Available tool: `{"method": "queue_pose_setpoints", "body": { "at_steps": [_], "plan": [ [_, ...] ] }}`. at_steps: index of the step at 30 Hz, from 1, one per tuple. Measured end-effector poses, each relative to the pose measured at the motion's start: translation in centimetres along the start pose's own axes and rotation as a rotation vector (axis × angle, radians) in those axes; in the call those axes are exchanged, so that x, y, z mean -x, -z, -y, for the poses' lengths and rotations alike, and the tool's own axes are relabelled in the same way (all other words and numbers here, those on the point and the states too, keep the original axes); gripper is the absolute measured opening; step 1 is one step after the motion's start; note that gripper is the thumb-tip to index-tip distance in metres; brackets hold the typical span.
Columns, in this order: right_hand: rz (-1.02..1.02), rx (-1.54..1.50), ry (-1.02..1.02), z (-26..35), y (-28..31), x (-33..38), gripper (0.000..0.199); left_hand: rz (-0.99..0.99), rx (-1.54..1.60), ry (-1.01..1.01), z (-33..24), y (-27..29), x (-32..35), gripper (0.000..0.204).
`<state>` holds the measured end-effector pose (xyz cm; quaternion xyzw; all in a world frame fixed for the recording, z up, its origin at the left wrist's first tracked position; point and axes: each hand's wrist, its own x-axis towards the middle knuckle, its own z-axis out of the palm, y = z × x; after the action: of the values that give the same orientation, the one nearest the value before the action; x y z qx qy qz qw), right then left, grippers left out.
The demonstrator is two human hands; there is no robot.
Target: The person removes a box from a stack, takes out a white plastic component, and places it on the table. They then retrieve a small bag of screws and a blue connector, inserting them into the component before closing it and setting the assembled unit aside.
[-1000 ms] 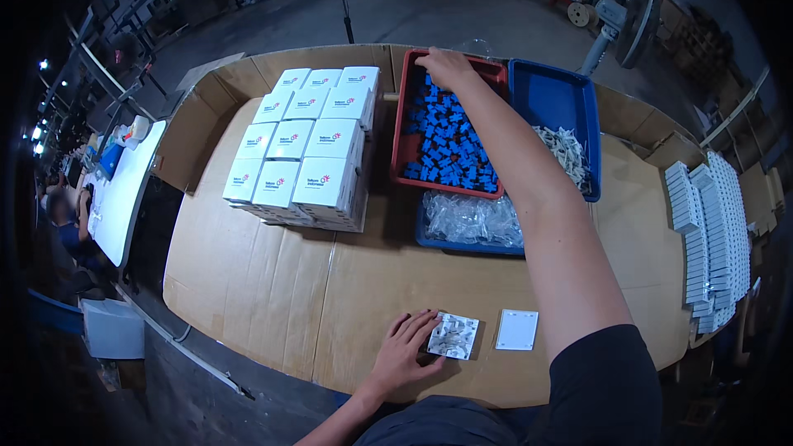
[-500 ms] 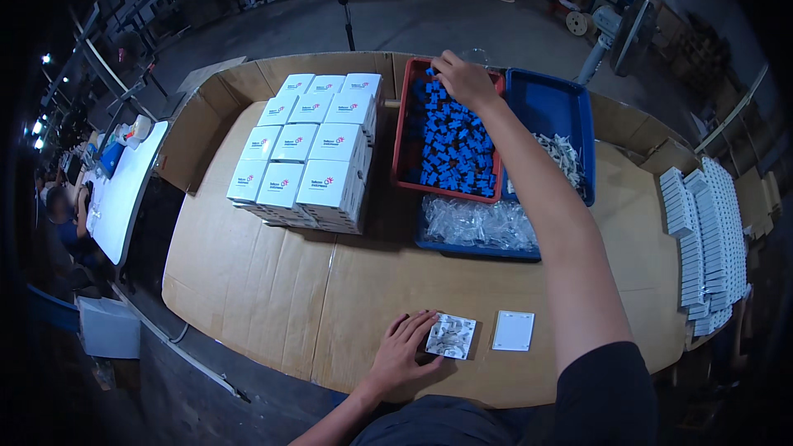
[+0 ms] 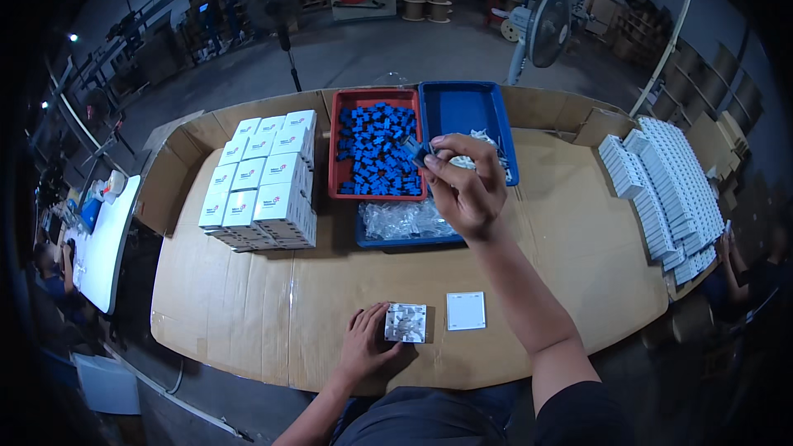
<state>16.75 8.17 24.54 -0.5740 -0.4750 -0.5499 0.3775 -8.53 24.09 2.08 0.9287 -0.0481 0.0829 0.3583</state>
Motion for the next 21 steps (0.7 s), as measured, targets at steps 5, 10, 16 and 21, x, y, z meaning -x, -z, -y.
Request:
{"method": "queue_pose_setpoints", "body": {
  "at_steps": [5,10,16,21],
  "plan": [
    [-0.079,-0.325,-0.365,4.7,2.0,0.3,0.026,-0.004,-0.031,-0.007,0.1,-0.8,0.5,0.093],
    [-0.256,-1.284,-1.419,10.0,5.0,-0.3,0.011,0.012,-0.043,0.014,0.4,-0.8,0.3,0.096],
    [-0.196,-1.350,-1.593,12.2,6.2,0.7,0.019,0.003,0.014,0.037,-0.5,-0.3,-0.1,0.095],
    [-0.153,-1.288,-1.578,12.6,6.3,2.4,0.031,-0.004,-0.002,0.028,0.0,-0.7,0.5,0.097]
  ]
}}
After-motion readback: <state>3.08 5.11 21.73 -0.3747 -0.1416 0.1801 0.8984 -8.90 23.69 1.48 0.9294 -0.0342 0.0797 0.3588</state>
